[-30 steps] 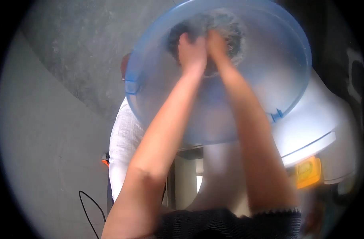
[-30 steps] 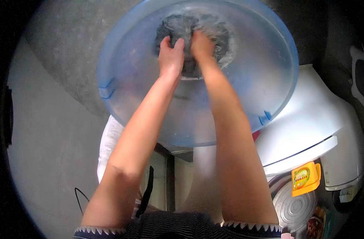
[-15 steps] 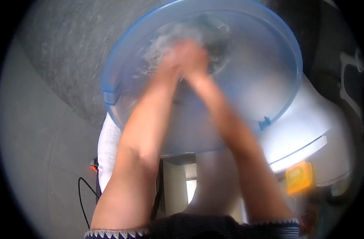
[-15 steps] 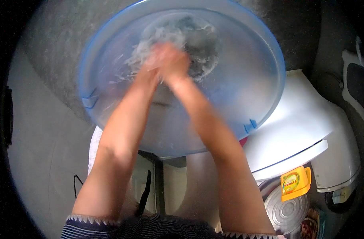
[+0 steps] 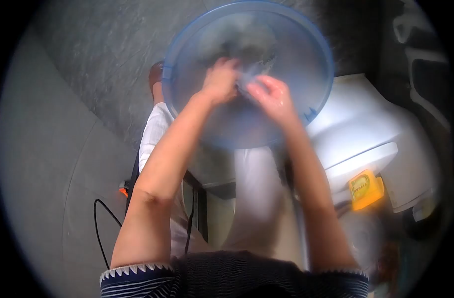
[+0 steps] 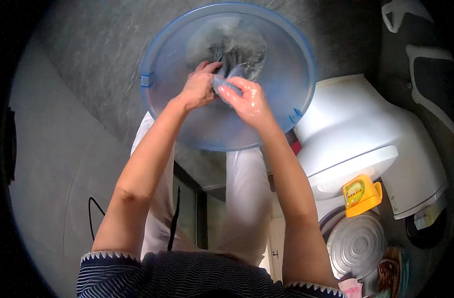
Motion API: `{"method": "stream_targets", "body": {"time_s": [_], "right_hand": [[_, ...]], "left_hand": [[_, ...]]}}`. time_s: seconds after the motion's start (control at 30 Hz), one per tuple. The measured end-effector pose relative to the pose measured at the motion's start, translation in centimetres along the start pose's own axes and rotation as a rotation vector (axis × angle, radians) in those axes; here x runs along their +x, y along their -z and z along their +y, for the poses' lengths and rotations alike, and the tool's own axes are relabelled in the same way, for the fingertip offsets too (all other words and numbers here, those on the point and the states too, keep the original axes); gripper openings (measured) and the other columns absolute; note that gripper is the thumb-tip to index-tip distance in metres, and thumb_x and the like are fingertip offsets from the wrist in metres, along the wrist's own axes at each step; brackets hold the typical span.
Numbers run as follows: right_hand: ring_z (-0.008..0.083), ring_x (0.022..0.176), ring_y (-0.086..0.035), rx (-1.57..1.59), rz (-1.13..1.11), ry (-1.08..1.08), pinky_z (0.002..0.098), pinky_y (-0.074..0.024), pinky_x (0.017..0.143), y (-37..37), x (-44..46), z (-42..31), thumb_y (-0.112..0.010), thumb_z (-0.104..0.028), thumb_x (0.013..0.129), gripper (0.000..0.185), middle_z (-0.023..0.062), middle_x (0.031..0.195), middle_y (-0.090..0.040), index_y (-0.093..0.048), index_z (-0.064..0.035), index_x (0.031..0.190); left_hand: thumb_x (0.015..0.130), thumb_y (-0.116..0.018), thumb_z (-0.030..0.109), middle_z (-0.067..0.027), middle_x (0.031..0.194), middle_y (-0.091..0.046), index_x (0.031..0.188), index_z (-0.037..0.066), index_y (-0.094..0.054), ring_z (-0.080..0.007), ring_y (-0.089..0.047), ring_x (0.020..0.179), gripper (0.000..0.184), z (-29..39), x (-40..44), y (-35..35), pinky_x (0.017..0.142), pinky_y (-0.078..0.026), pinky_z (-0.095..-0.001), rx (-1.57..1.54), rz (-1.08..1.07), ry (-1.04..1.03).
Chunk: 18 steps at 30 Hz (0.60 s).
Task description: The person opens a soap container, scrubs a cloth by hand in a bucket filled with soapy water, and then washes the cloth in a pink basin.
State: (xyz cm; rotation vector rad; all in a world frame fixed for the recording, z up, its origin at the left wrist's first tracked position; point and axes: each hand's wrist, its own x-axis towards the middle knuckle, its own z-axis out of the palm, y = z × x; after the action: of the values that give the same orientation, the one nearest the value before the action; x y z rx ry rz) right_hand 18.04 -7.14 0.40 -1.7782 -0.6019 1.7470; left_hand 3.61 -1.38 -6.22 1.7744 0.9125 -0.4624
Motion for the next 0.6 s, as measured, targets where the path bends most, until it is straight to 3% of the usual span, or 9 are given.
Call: {"method": "stream_targets", "body": {"time_s": [0.1,0.23,0.27,0.37,0.4,0.43,0.5,0.53,0.6], "right_hand": [[0.0056,0.074,-0.051,0.07,0.06,-0.074,0.0209,-0.042,0.067,2.0,-4.4,-3.4,-0.061,-0.01,0.079,0.016,0.0,0.079,-0.059,-0.06,0.0006,0.09],[0.0077,0.079,-0.053,0.371,0.21,-0.108,0.0211,-0.0433,0.073,5.0,-5.9,-2.8,-0.063,-0.01,0.078,0.027,0.0024,0.087,-0.059,-0.055,0.0001,0.101],[0.0099,0.082,-0.055,0.488,0.207,-0.115,0.0219,-0.0441,0.076,5.3,-5.7,-2.7,-0.066,-0.012,0.076,0.037,0.0049,0.093,-0.06,-0.05,0.0003,0.106],[0.0116,0.083,-0.056,-0.045,0.219,-0.306,0.0228,-0.0448,0.075,4.9,-5.3,-0.8,-0.069,-0.013,0.074,0.044,0.0068,0.095,-0.06,-0.047,0.0014,0.109],[0.0126,0.082,-0.056,-0.001,-0.027,-0.319,0.0236,-0.0451,0.074,4.3,-5.1,-1.1,-0.071,-0.013,0.072,0.044,0.0077,0.095,-0.06,-0.05,0.0036,0.107],[0.0123,0.081,-0.056,-0.032,-0.083,-0.322,0.0237,-0.045,0.073,3.5,-4.8,-0.7,-0.071,-0.014,0.072,0.043,0.0072,0.093,-0.06,-0.052,0.0037,0.105],[0.0117,0.078,-0.056,-0.089,-0.193,-0.324,0.0239,-0.0449,0.072,1.9,-4.3,-0.4,-0.072,-0.015,0.071,0.039,0.006,0.09,-0.061,-0.055,0.0037,0.102],[0.0106,0.078,-0.054,-0.028,-0.07,-0.347,0.0244,-0.0445,0.071,2.0,-4.4,-1.1,-0.069,-0.012,0.073,0.028,0.0039,0.087,-0.061,-0.059,0.0019,0.095],[0.0109,0.077,-0.055,0.018,0.003,-0.25,0.0249,-0.0445,0.071,2.2,-3.6,-0.5,-0.064,-0.008,0.073,0.025,0.0036,0.086,-0.061,-0.059,0.0012,0.096]], "left_hand": [[0.058,-0.072,0.015,-0.0102,0.13,-0.038,0.096,0.018,-0.064,-0.0322,-0.025,0.126,0.038,0.8,-2.4,1.0,0.099,-0.029,-0.0432,0.053,0.119,0.044],[0.054,-0.077,0.021,-0.0118,0.131,-0.039,0.093,0.005,-0.062,-0.0306,-0.037,0.119,0.045,-0.7,-4.3,0.4,0.096,-0.034,-0.0378,-0.044,0.243,0.02],[0.057,-0.077,0.021,-0.0121,0.128,-0.042,0.092,0.001,-0.061,-0.0285,-0.04,0.115,0.044,-0.5,-4.7,0.9,0.094,-0.035,-0.0363,-0.262,0.227,0.056],[0.064,-0.074,0.021,-0.0126,0.12,-0.05,0.091,-0.005,-0.057,-0.0222,-0.049,0.105,0.041,0.4,-5.7,2.3,0.09,-0.038,-0.0324,-0.946,0.152,0.172],[0.067,-0.073,0.02,-0.0123,0.116,-0.052,0.091,-0.006,-0.057,-0.0201,-0.052,0.1,0.039,0.6,-5.8,2.7,0.088,-0.039,-0.0313,-1.199,0.114,0.219],[0.07,-0.071,0.019,-0.012,0.113,-0.055,0.091,-0.006,-0.056,-0.0181,-0.054,0.096,0.036,0.7,-5.8,2.8,0.087,-0.039,-0.0303,-1.452,0.075,0.268],[0.074,-0.06,0.004,-0.0127,0.098,-0.06,0.093,-0.003,-0.055,-0.0177,-0.057,0.084,0.021,0.6,-5.1,2.1,0.082,-0.044,-0.0299,-1.736,0.191,0.303],[0.075,-0.058,0.001,-0.0128,0.096,-0.06,0.094,-0.004,-0.054,-0.018,-0.057,0.083,0.02,0.2,-4.9,1.7,0.081,-0.044,-0.03,-1.847,0.208,0.329],[0.074,-0.052,-0.006,-0.0117,0.088,-0.058,0.099,-0.004,-0.053,-0.0195,-0.057,0.081,0.025,0.3,-4.6,0.9,0.077,-0.047,-0.0318,-2.018,0.286,0.381]]}}
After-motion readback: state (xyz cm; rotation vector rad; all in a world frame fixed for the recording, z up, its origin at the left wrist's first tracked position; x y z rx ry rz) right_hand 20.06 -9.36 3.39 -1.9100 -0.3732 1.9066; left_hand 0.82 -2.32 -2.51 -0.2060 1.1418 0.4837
